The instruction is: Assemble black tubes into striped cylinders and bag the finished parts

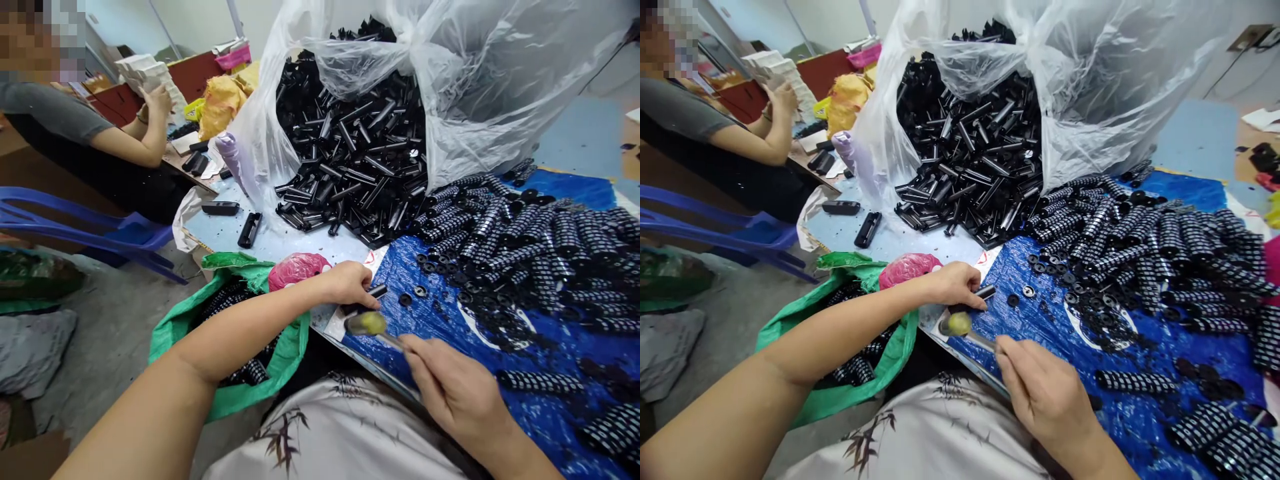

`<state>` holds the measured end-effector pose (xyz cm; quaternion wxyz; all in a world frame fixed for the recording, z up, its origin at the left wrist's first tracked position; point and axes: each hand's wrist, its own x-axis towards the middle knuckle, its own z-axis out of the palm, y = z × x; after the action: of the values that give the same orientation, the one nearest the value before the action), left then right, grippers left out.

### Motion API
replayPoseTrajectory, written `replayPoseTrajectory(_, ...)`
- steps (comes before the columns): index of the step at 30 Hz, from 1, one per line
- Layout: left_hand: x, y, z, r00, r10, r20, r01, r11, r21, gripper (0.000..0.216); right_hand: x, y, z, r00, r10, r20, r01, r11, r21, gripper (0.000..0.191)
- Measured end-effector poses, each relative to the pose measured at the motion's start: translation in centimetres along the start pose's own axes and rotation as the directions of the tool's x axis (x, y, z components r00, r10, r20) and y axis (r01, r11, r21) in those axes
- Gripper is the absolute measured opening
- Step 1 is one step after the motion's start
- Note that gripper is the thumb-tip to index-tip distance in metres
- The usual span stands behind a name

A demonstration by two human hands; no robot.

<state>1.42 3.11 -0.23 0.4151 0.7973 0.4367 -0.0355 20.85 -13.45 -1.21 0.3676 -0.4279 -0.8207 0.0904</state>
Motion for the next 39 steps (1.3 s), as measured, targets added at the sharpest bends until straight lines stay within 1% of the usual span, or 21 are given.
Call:
replayPoseTrajectory(2,0.2,-0.3,-0.3,1.0,-0.024,0.016,0.024,1.0,0.012,0.033,0.3,0.2,-0.1,0.992,0.034,-0.121,-0.038,0.999,-0.036,0.04)
replayPoseTrajectory(4,0.6,-0.3,-0.3,0.999,-0.039,0.038,0.038,0.999,0.026,0.031,0.5,0.3,0.3,0.989,0.04,-0.142,-0.056,0.992,-0.111,0.036)
replayPoseTrajectory(7,1.1,0.3,0.0,0.998,-0.046,0.039,0.043,0.997,0.057,0.039,0.7,0.3,1.5,0.999,0.034,0.041,-0.024,0.976,-0.217,0.021)
replayPoseTrajectory(9,0.9,0.9,0.0,0.999,-0.049,0.008,0.048,0.994,0.094,0.04,0.5,0.2,2.0,0.989,0.023,0.145,0.01,0.975,-0.22,0.022)
replayPoseTrajectory(12,-1.2,1.0,-1.6,0.999,-0.035,-0.028,0.038,0.993,0.108,0.031,0.0,0.3,1.6,0.993,-0.01,0.118,0.026,0.99,-0.138,0.021)
replayPoseTrajectory(14,-4.0,0.2,-4.1,0.998,0.018,0.059,-0.021,0.999,0.038,0.026,-0.6,0.7,0.8,0.999,0.009,0.037,-0.004,0.992,-0.128,0.019)
replayPoseTrajectory(15,-5.7,-0.5,-5.5,0.983,0.063,0.175,-0.059,0.998,-0.029,0.026,-1.0,0.9,0.5,0.999,0.032,-0.003,-0.032,0.989,-0.144,0.019)
replayPoseTrajectory(17,-8.7,-2.1,-8.3,0.882,0.104,0.46,-0.007,0.978,-0.209,0.031,-1.7,1.6,0.1,0.995,0.086,-0.059,-0.096,0.976,-0.194,0.018)
replayPoseTrajectory(18,-9.8,-2.8,-9.3,0.866,0.092,0.491,0.062,0.956,-0.288,0.033,-2.0,1.9,0.1,0.991,0.112,-0.074,-0.126,0.966,-0.224,0.019)
replayPoseTrajectory(19,-10.4,-3.4,-10.0,0.882,0.074,0.465,0.099,0.937,-0.335,0.035,-2.2,2.1,0.2,0.988,0.131,-0.082,-0.147,0.956,-0.254,0.02)
replayPoseTrajectory(20,-10.4,-3.9,-10.3,0.927,0.037,0.373,0.108,0.926,-0.361,0.037,-2.4,2.3,0.4,0.986,0.142,-0.084,-0.16,0.946,-0.28,0.021)
replayPoseTrajectory(21,-9.8,-4.1,-10.2,0.975,-0.022,0.22,0.098,0.935,-0.341,0.038,-2.4,2.4,0.7,0.986,0.147,-0.081,-0.165,0.939,-0.302,0.022)
replayPoseTrajectory(22,-8.8,-4.2,-10.0,0.996,-0.09,0.025,0.093,0.963,-0.251,0.038,-2.4,2.5,1.0,0.986,0.149,-0.072,-0.164,0.934,-0.316,0.024)
replayPoseTrajectory(23,-7.3,-4.2,-9.6,0.974,-0.14,-0.179,0.12,0.986,-0.117,0.037,-2.3,2.4,1.2,0.987,0.149,-0.059,-0.16,0.933,-0.323,0.024)
replayPoseTrajectory(24,-5.5,-4.2,-9.2,0.921,-0.161,-0.355,0.183,0.983,0.03,0.037,-2.1,2.4,1.3,0.988,0.15,-0.047,-0.157,0.933,-0.325,0.024)
replayPoseTrajectory(25,-3.7,-4.0,-8.9,0.867,-0.156,-0.472,0.256,0.954,0.154,0.036,-1.9,2.3,1.3,0.988,0.151,-0.033,-0.153,0.934,-0.322,0.023)
replayPoseTrajectory(26,-1.9,-3.8,-8.7,0.833,-0.141,-0.534,0.311,0.919,0.242,0.034,-1.7,2.3,1.0,0.988,0.15,-0.02,-0.149,0.936,-0.32,0.022)
replayPoseTrajectory(28,1.0,-3.6,-8.6,0.834,-0.12,-0.539,0.336,0.885,0.324,0.029,-1.1,2.9,-0.1,0.989,0.146,-0.007,-0.14,0.931,-0.337,0.02)
replayPoseTrajectory(31,3.0,-3.6,-8.8,0.886,-0.096,-0.454,0.292,0.875,0.386,0.021,-0.3,5.3,-2.9,0.986,0.165,-0.028,-0.159,0.876,-0.456,0.021)
replayPoseTrajectory(36,1.4,-4.0,-9.0,0.961,-0.081,-0.263,0.2,0.863,0.465,0.027,2.1,11.7,-7.7,0.958,0.275,-0.087,-0.265,0.72,-0.642,0.023)
replayPoseTrajectory(39,0.3,-3.9,-8.8,0.947,-0.157,-0.279,0.274,0.848,0.454,0.038,4.5,14.8,-8.8,0.951,0.309,-0.008,-0.233,0.698,-0.678,0.029)
